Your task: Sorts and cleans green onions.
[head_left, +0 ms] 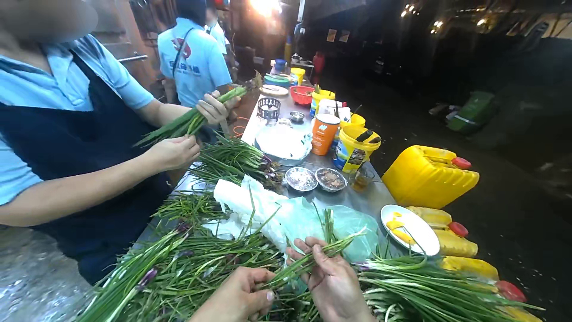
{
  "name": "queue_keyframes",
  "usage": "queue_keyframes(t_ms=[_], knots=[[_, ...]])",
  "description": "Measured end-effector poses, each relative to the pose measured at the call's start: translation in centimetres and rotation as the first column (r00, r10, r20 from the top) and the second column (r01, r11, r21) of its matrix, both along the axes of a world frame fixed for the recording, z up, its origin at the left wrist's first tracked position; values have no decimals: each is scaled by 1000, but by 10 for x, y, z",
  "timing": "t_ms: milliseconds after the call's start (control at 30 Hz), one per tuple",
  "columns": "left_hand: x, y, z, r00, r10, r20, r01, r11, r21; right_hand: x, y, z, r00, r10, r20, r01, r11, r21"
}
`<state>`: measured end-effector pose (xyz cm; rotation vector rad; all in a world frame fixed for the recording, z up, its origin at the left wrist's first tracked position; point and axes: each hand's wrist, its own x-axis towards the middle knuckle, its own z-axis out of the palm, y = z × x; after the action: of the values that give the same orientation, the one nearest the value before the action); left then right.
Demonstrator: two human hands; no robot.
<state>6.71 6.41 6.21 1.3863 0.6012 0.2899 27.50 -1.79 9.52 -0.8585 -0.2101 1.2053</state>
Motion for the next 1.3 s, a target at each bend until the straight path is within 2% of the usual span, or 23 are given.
queue_keyframes(t_ms=[233,433,500,600,733,800,833,867,900,933,967,1000,1033,1067,1100,1133,1167,1200,1233,1300], knots=[[-32,6,4,993,41,114,-33,997,-72,14,-8,10,999,-52,-10,53,995,80],[-41,4,11,986,96,136,-85,992,-90,13,-13,17,998,-61,-14,62,993,103],[-40,1,15,988,131,78,-131,991,-6,12,-13,20,997,-79,-13,80,992,93],[-35,-3,19,963,209,-172,-160,952,262,12,-14,23,994,-112,-20,113,990,79],[-26,-13,20,877,363,-316,-129,810,573,10,-17,26,989,-146,-20,147,987,60],[-15,-20,19,803,500,-324,-219,753,621,1,-19,28,982,-186,-3,186,981,48],[-8,-24,16,766,580,-276,-349,737,579,-4,-21,30,978,-208,13,208,977,42],[-1,-26,11,723,664,-191,-537,714,449,-10,-22,31,972,-233,26,232,972,33],[8,-27,5,657,748,-94,-722,661,206,-15,-23,32,966,-257,28,257,966,27],[15,-28,4,572,820,-40,-820,568,-73,-19,-24,33,960,-279,24,279,960,24],[20,-28,6,483,874,-49,-847,453,-277,-20,-24,34,954,-301,22,300,954,24],[21,-26,6,423,904,-63,-856,375,-356,-20,-24,35,947,-322,21,321,947,27],[19,-25,4,406,913,-48,-876,374,-303,-18,-25,36,942,-334,22,333,942,32],[14,-24,0,447,894,-14,-890,443,-110,-15,-26,36,941,-337,26,336,941,40],[5,-22,-2,538,842,-23,-822,531,204,-12,-27,37,942,-334,26,333,942,51],[-6,-19,-2,624,775,-101,-633,577,516,-9,-28,38,943,-332,25,330,942,61],[-13,-16,-3,671,728,-140,-443,545,712,-7,-29,39,944,-329,26,327,943,67],[-18,-13,-4,693,710,-127,-343,479,808,-6,-31,40,943,-331,27,329,942,67],[-22,-10,-4,705,706,-66,-337,416,845,-6,-31,40,943,-333,25,331,941,67],[-23,-7,3,717,686,124,-444,312,840,-5,-32,41,943,-332,20,330,941,69]])
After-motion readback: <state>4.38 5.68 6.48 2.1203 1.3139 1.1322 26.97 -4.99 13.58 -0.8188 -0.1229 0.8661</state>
